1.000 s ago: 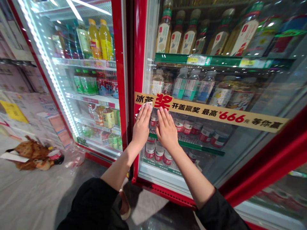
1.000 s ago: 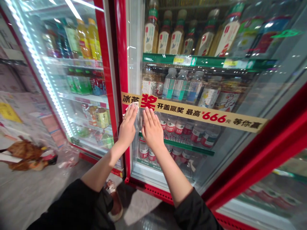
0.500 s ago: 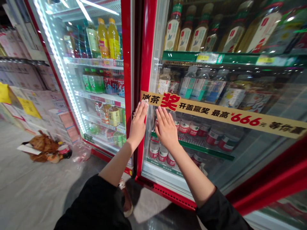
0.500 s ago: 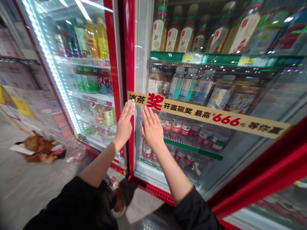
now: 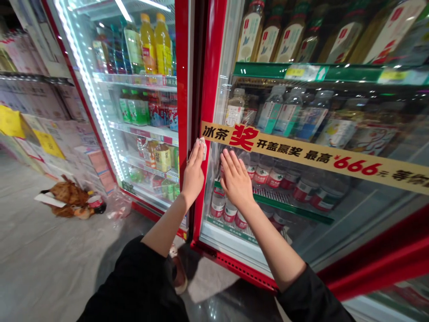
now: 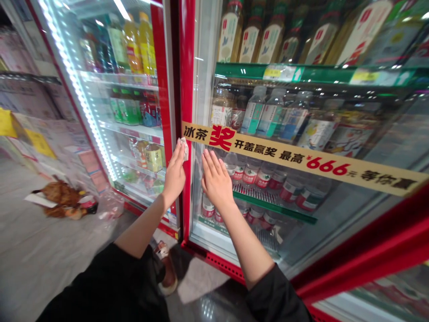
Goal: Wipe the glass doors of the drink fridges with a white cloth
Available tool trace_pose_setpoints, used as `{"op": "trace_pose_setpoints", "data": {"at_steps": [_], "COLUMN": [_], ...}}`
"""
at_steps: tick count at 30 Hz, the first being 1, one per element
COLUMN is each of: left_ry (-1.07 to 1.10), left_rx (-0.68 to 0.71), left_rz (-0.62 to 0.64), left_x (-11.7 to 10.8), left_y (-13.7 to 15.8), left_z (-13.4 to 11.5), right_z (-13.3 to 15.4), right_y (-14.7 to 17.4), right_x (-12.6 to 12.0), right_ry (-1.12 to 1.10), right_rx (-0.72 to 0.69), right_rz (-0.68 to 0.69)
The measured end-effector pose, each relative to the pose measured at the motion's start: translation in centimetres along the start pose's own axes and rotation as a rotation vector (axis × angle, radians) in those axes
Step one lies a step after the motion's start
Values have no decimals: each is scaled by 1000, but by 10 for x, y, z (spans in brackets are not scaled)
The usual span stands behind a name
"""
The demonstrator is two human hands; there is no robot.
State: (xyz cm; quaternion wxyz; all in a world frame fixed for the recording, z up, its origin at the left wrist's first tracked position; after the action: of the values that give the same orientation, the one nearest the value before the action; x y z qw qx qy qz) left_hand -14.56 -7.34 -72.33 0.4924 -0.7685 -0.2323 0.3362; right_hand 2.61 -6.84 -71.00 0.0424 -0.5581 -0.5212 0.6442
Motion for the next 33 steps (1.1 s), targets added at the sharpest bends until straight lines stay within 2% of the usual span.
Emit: {"op": "trace_pose_setpoints", "data": {"at_steps": [3,6,8,12,16,21,24,28,31,33], "left_ry": [-61,-186,-229,-180,-144,-197,-183,-135,-138,-154], "left_rx": [49,105,120,86,50,113,59,-37,6,42], "left_rz": [56,190,226,174,166,191,108,-24,24,93], "left_x": [7,13,11,5,16,28,22,23,33,37], "left_y": [-1,21,35,36,28,52,61,48,43,50], "left_z": [-13,-19,-17,-13,-23,-26,-14,-10,-19,-21], "right_z": [1,0,-2,-5,-3,-2,-6,-8,-6,-5], "right_y": [1,5,10,19,24,35,45,51,51,51], "right_x": [0,0,-1,0,1,5,9,12,12,12], "right_ry": [-10,-18,-24,-27,-34,-79,-93,-90,-78,-75], "right_rx": [-10,-30,-39,-53,-43,-49,-67,-47,-20,-12], "right_rz": [0,0,6,24,24,20,21,37,40,47]}}
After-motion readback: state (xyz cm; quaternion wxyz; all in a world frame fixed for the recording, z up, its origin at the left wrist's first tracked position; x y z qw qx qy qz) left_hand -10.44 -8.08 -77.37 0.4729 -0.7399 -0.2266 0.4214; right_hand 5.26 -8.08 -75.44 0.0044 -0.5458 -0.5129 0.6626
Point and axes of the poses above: each hand's wrist, its own y-axis away from the middle knuckle, its own x-axis out of the palm, z = x × y, the point moved 6 cm from there along -y, towards the middle knuckle, and after that the axes turned 6 degrees about y, right-handed, at the moved point
